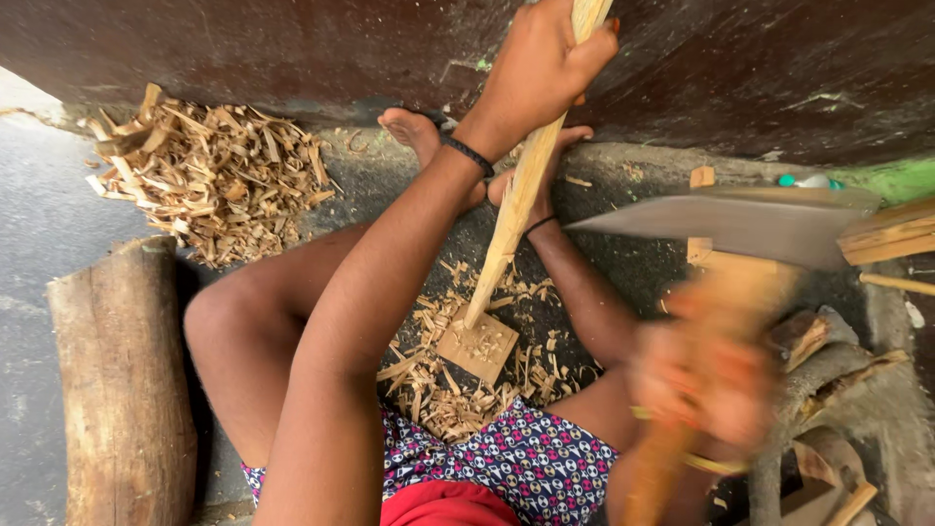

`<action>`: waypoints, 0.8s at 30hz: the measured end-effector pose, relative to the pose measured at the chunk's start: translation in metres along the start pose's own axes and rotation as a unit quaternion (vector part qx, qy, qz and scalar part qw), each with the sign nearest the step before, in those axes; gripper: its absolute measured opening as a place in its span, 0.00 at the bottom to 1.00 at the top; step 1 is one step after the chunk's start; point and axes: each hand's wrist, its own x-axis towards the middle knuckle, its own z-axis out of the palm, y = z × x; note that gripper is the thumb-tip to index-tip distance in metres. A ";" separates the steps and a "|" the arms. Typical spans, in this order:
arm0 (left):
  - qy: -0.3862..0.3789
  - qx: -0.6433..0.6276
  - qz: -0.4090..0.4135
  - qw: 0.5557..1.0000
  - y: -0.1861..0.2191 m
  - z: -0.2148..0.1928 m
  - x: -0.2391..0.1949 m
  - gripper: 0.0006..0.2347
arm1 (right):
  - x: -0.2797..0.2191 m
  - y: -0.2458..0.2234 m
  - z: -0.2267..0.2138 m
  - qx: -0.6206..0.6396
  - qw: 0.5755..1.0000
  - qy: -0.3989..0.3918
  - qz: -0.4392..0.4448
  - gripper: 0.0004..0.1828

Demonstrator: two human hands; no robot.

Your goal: The person sits on the floor and uses a machete to carve a long piece of wood held between their legs. They repeatedly strike the wood to remove shavings, shaping it into a tapered form.

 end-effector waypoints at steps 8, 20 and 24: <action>0.020 -0.037 0.038 0.998 0.015 -0.003 0.000 0.17 | -0.107 -0.242 -0.129 0.362 0.763 -0.154 0.513 0.17; 0.015 -0.006 0.024 1.000 0.000 -0.001 0.001 0.14 | -0.053 -0.316 -0.280 0.581 0.778 -0.113 0.213 0.30; 0.008 -0.040 0.017 0.999 -0.002 -0.002 0.001 0.12 | -0.069 -0.277 -0.229 0.571 0.744 -0.098 0.333 0.26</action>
